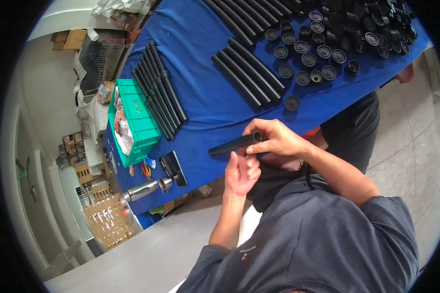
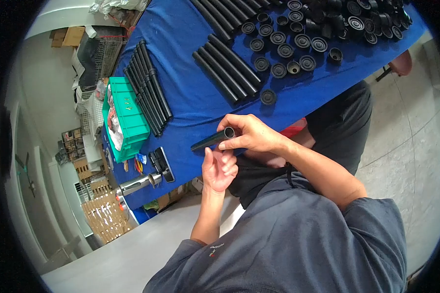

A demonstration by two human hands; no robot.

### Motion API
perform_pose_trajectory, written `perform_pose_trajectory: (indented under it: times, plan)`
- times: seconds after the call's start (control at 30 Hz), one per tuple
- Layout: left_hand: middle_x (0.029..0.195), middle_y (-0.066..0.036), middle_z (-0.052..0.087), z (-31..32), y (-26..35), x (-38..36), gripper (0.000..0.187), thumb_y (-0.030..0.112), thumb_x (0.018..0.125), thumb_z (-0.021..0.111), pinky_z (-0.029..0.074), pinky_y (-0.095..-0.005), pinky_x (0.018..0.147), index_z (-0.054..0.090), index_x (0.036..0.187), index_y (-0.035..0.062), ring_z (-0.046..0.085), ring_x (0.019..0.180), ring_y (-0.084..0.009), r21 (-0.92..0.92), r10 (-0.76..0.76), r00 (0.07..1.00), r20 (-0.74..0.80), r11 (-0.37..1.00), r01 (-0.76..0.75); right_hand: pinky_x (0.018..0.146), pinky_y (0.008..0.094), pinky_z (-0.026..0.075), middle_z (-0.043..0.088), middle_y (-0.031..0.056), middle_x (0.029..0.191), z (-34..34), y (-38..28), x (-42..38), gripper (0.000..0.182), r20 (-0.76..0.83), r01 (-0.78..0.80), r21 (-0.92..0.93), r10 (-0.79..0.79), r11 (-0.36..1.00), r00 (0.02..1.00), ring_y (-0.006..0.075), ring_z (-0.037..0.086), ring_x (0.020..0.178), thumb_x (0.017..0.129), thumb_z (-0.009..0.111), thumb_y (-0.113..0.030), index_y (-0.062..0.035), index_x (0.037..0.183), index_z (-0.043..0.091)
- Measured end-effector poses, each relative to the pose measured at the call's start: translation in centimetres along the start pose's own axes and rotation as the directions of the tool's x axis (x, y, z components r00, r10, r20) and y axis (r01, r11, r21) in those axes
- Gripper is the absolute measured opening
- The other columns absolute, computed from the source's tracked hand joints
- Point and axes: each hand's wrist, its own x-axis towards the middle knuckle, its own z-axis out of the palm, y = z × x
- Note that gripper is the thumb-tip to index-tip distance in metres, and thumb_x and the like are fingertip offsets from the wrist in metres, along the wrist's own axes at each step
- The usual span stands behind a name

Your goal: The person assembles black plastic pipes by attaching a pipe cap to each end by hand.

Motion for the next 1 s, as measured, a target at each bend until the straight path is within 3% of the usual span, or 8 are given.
perform_pose_trajectory:
  times: [0.13,0.23,0.3,0.43,0.53,0.67,0.83,1.0]
  plan:
    - [0.079,-0.003,0.057,-0.4,0.8,2.9,0.043,0.03,0.102,0.067,0.046,-0.0264,0.051,0.057,0.139,0.01,0.054,0.06,-0.0124,-0.155,0.011,0.997,0.075,0.988,0.001,0.086,0.0296,0.054,0.071,0.0064,0.103,0.5,0.0,-0.1,0.04,-0.038,0.008,0.185,-0.001,0.983,0.999,0.0112,0.066,0.097,0.088,0.084,-0.015,0.0007,0.118,0.063]
    - [0.074,0.0,0.053,0.2,1.2,4.2,0.028,0.022,0.096,0.074,0.047,-0.0247,0.056,0.069,0.12,0.0089,0.043,0.057,-0.0113,0.174,0.267,0.963,-0.031,0.95,-0.258,0.079,0.0295,0.055,0.069,0.0048,0.099,0.9,-0.9,-1.0,0.048,-0.109,-0.043,-0.097,0.032,0.994,0.994,0.0097,0.065,0.09,0.085,0.087,-0.019,0.0013,0.121,0.061]
    - [0.101,-0.008,0.068,-1.8,3.4,5.5,0.03,0.021,0.097,0.072,0.059,-0.0352,0.078,0.066,0.125,0.0119,0.065,0.086,-0.0203,0.14,0.284,0.948,0.143,0.942,-0.303,0.066,0.0279,0.053,0.066,0.0034,0.09,1.2,-1.3,-2.4,0.054,-0.206,0.018,-0.352,-0.096,0.936,0.974,0.0082,0.061,0.076,0.084,0.088,-0.022,0.0012,0.124,0.06]
    - [0.14,-0.025,0.06,-0.1,3.4,7.9,0.026,0.011,0.099,0.065,0.052,-0.0604,0.108,0.062,0.125,0.0102,0.053,0.135,-0.0466,0.07,0.312,0.9,0.305,0.935,-0.348,0.067,0.0372,0.058,0.064,0.013,0.1,0.4,-5.4,-4.8,0.046,-0.191,0.025,-0.827,-0.322,0.562,0.927,0.0268,0.068,0.08,0.085,0.082,-0.02,-0.0009,0.121,0.061]
    - [0.14,-0.025,0.06,-1.1,3.4,8.6,0.027,0.008,0.099,0.062,0.051,-0.0615,0.109,0.061,0.126,0.0094,0.054,0.135,-0.0451,0.071,0.28,0.888,0.366,0.942,-0.327,0.073,0.0415,0.06,0.06,0.0167,0.11,-1.7,-7.7,-4.6,0.048,-0.248,-0.12,-0.944,-0.419,0.308,0.873,0.0335,0.068,0.094,0.083,0.08,-0.019,0.001,0.121,0.06]
    - [0.134,-0.025,0.064,-1.9,3.2,8.4,0.029,0.003,0.097,0.06,0.052,-0.0618,0.107,0.059,0.126,0.0088,0.057,0.132,-0.0442,-0.017,0.355,0.884,0.305,0.93,-0.367,0.073,0.04,0.06,0.056,0.0177,0.102,-3.2,-7.5,-4.2,0.051,-0.245,-0.219,-0.968,-0.3,0.12,0.922,0.0343,0.066,0.091,0.083,0.079,-0.019,0.0061,0.121,0.056]
    - [0.132,-0.025,0.065,-2.3,3.1,8.2,0.033,-0.001,0.096,0.062,0.054,-0.0607,0.106,0.058,0.128,0.0077,0.058,0.131,-0.0441,-0.045,0.371,0.877,0.304,0.926,-0.376,0.073,0.0415,0.059,0.055,0.016,0.093,-3.7,-6.0,-3.4,0.03,-0.256,-0.227,-0.965,-0.31,0.129,0.916,0.0327,0.064,0.089,0.081,0.074,-0.01,0.0011,0.1,0.054]
    - [0.127,-0.025,0.067,-1.8,2.2,8.0,0.039,-0.006,0.093,0.065,0.056,-0.0578,0.103,0.058,0.128,0.0091,0.063,0.125,-0.0431,0.047,0.387,0.894,0.226,0.912,-0.406,0.078,0.0463,0.055,0.06,0.0218,0.1,-3.2,-7.1,-3.5,0.039,-0.294,-0.122,-0.89,-0.348,0.44,0.89,0.041,0.064,0.091,0.078,0.072,-0.006,0.0014,0.112,0.055]
